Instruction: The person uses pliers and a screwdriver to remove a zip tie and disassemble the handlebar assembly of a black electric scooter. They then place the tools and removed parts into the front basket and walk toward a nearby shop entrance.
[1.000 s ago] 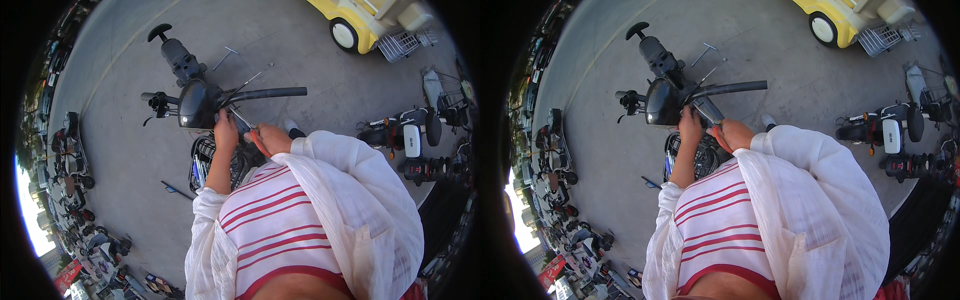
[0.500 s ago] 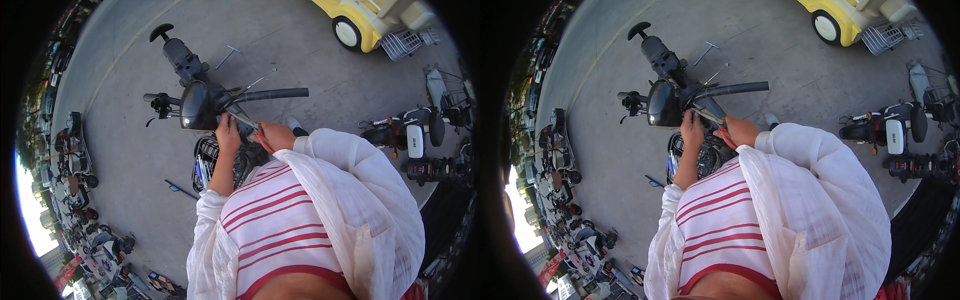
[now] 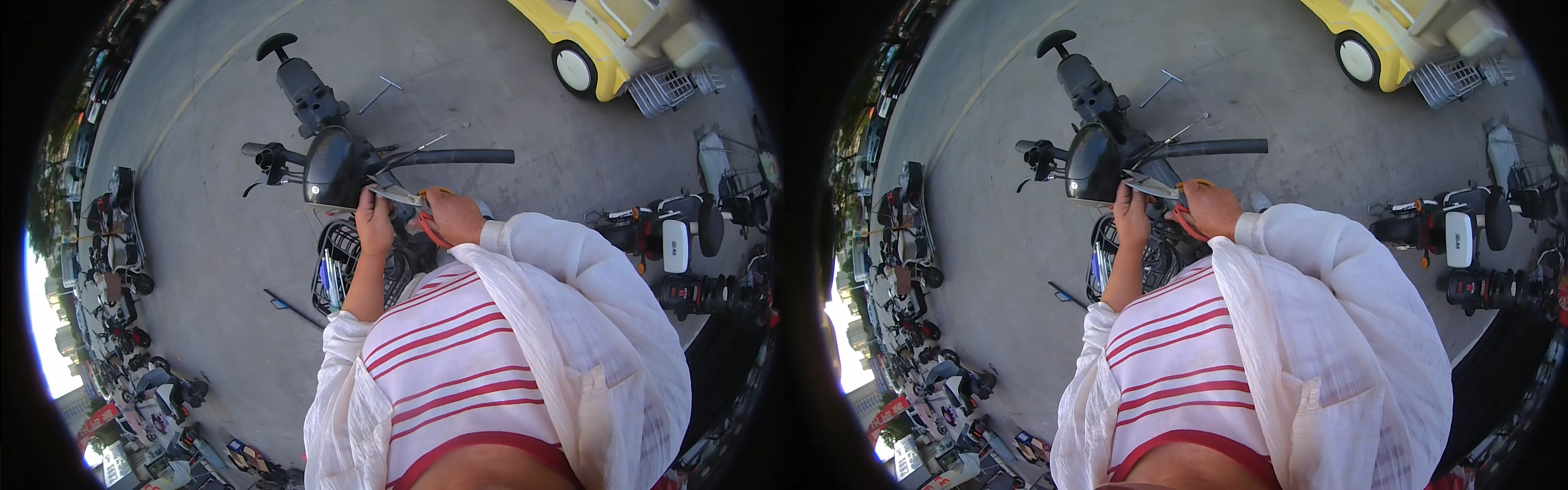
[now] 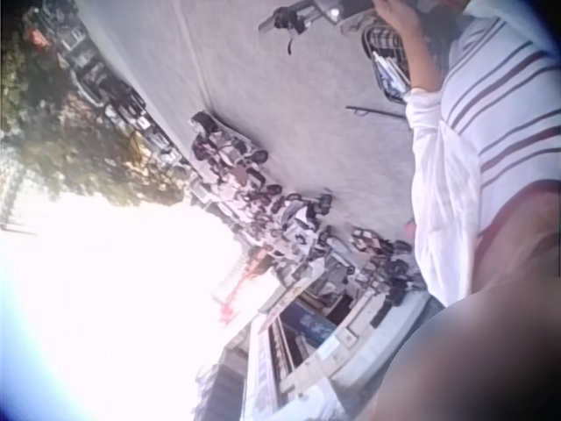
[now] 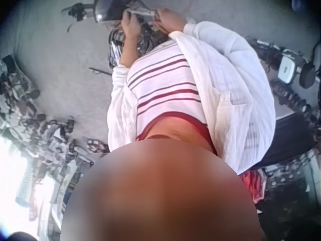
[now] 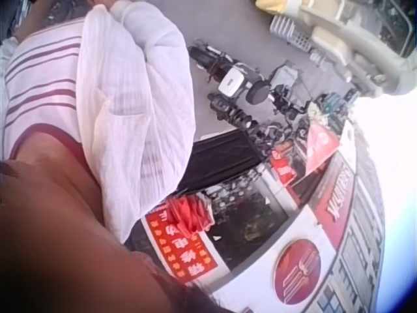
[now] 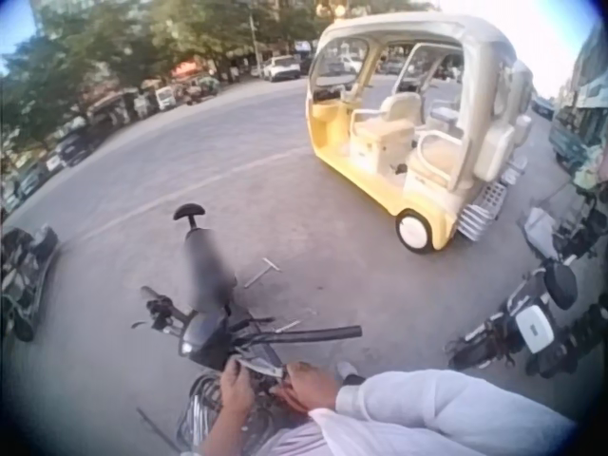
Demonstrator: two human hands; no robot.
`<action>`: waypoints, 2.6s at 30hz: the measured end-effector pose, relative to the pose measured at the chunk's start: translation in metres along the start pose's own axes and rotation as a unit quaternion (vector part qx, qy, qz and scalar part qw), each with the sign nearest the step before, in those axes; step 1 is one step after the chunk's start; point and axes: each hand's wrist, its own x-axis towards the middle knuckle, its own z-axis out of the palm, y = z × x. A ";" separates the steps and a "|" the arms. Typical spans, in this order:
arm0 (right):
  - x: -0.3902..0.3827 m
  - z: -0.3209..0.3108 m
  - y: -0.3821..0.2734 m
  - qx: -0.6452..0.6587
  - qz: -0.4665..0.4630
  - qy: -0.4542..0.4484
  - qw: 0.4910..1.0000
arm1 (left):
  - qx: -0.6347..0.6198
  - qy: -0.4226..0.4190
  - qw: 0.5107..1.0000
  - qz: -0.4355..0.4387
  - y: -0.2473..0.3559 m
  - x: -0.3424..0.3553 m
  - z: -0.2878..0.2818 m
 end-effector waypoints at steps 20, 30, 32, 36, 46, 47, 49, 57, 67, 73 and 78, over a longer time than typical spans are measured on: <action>0.010 0.006 0.001 -0.004 -0.041 0.048 0.998 | 0.015 -0.001 1.000 0.006 -0.004 0.003 -0.003; 0.022 0.005 0.007 -0.008 -0.091 0.074 0.993 | 0.049 -0.061 0.996 -0.037 0.008 0.002 -0.011; 0.021 0.003 0.007 0.001 -0.083 0.058 0.995 | 0.070 -0.076 0.993 -0.052 0.013 0.003 -0.014; 0.018 0.002 0.005 0.014 -0.052 0.025 0.998 | 0.172 -0.103 0.978 -0.054 0.019 0.004 -0.019; 0.014 -0.004 0.003 0.085 -0.044 0.005 0.995 | 0.136 -0.104 0.985 -0.024 0.036 0.000 -0.008; 0.012 -0.005 0.002 0.095 -0.040 0.002 0.995 | 0.143 -0.100 0.984 0.016 0.038 0.001 -0.005; 0.012 -0.007 0.002 0.103 -0.035 -0.024 0.994 | 0.195 -0.092 0.976 0.036 0.041 0.001 -0.003; 0.010 -0.002 0.008 0.115 -0.046 -0.035 0.992 | 0.298 -0.060 0.953 0.008 0.045 0.000 0.000; 0.009 0.003 0.012 0.119 -0.046 -0.030 0.991 | 0.283 -0.025 0.958 0.032 0.031 -0.001 -0.001; 0.009 0.009 0.016 0.164 -0.038 -0.054 0.984 | 0.272 -0.007 0.962 -0.004 0.035 -0.004 0.001; 0.006 0.007 0.018 0.172 -0.047 -0.062 0.982 | 0.336 0.004 0.942 -0.012 0.048 -0.007 0.004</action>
